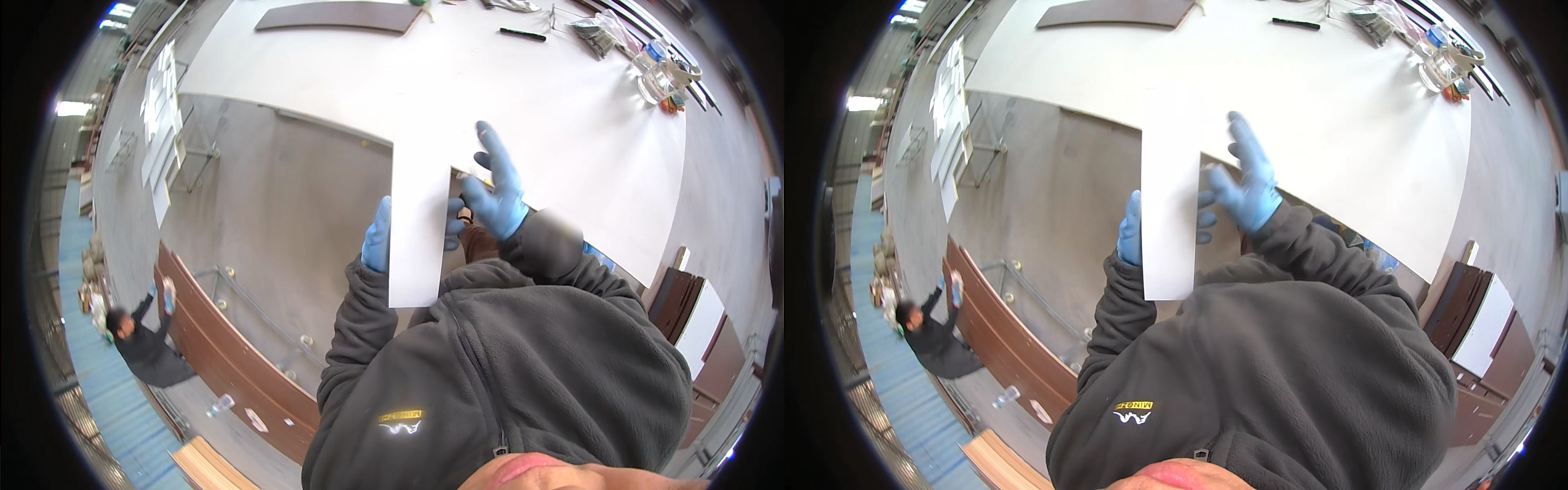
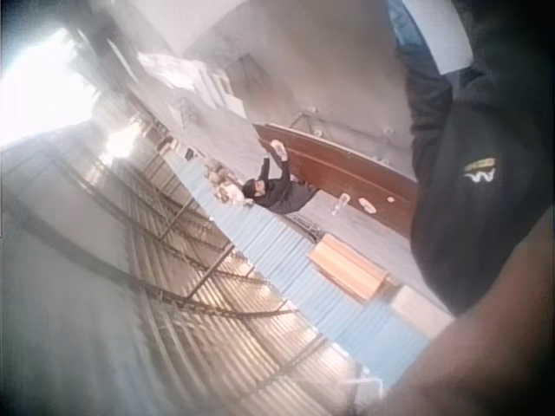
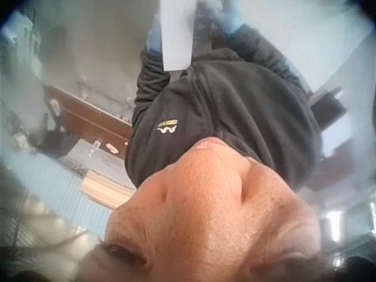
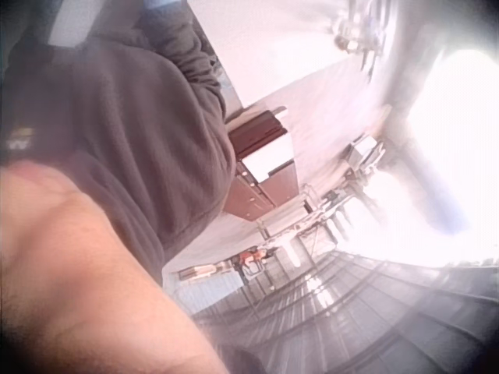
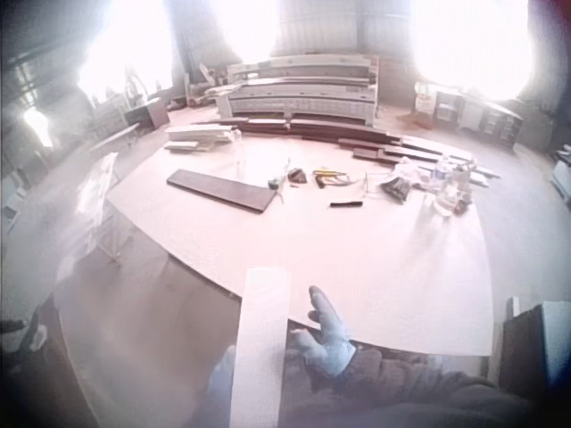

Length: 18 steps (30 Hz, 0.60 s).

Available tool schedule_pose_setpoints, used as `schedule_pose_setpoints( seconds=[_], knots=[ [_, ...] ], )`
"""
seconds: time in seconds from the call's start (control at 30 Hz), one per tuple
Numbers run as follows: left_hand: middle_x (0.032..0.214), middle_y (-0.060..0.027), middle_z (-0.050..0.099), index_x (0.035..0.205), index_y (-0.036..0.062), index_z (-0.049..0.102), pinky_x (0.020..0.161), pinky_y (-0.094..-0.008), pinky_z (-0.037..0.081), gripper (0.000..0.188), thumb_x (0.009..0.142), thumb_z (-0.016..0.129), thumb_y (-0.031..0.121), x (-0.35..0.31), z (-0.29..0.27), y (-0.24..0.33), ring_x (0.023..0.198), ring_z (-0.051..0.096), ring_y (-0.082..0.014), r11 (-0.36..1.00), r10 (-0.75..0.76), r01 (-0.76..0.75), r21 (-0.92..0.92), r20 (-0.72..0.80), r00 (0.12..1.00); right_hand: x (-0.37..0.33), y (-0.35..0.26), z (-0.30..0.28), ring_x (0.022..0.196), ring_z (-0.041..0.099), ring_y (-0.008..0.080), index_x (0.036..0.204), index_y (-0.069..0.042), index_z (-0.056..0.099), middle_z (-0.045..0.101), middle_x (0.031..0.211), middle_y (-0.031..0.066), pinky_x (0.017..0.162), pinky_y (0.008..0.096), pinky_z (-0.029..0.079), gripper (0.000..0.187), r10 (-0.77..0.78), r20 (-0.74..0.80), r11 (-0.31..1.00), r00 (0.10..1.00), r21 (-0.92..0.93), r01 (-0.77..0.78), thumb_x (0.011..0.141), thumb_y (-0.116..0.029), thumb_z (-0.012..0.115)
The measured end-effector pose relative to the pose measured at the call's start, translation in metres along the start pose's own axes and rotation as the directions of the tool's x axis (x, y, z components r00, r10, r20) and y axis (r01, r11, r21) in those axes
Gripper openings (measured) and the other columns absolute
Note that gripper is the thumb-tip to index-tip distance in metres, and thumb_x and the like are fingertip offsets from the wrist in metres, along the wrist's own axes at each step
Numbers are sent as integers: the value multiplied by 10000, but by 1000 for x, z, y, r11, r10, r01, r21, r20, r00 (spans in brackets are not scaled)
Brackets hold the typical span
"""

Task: The person cleans a white rectangular panel with a cloth, applies adhesive from a tube along its edges, and trims excess adhesive with a utility knife. The person repeats the adhesive application and trimming on another edge of the same panel.

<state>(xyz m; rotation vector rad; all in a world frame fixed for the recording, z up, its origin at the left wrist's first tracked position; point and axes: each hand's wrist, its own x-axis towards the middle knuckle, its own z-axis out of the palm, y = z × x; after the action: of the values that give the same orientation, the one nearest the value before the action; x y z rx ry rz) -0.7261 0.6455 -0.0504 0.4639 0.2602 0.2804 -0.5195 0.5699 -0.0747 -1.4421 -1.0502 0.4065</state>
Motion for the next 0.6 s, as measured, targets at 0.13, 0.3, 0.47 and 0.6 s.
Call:
schedule_pose_setpoints(
  seconds=[0.13,0.3,0.47,0.6],
  knots=[
    [1530,-283,497,1605,-52,325,1084,-502,518,973,1009,539,686,69,-12,43,1318,583,-362,960,-269,270,-74,19,963,78,48,-20,1002,686,246,1329,98,563,676,1156,189,867,371,593,542,585,221,668,780,414,-619,994,-307,692],
    [1564,-338,425,1608,-60,307,1083,-545,534,848,1053,544,535,140,-35,86,1345,565,-452,904,-366,374,-208,77,927,120,120,-28,941,718,217,1196,54,649,730,1050,148,886,363,591,437,486,362,641,796,471,-606,1096,-362,559],
    [1544,-366,442,1583,-93,329,1091,-531,538,757,1040,586,368,174,-59,139,1345,571,-460,944,-315,303,-127,-85,945,135,216,-56,1126,697,218,1482,31,531,700,1339,163,934,333,558,541,587,-47,719,808,489,-494,1103,-351,587],
    [1510,-349,492,1568,-95,355,1079,-500,543,780,1016,613,391,185,-77,180,1319,598,-431,966,-257,248,-69,-244,935,148,254,-84,1124,706,208,1416,42,597,721,1309,148,954,317,556,467,556,-259,828,790,260,-497,1067,-266,645]
  ],
)
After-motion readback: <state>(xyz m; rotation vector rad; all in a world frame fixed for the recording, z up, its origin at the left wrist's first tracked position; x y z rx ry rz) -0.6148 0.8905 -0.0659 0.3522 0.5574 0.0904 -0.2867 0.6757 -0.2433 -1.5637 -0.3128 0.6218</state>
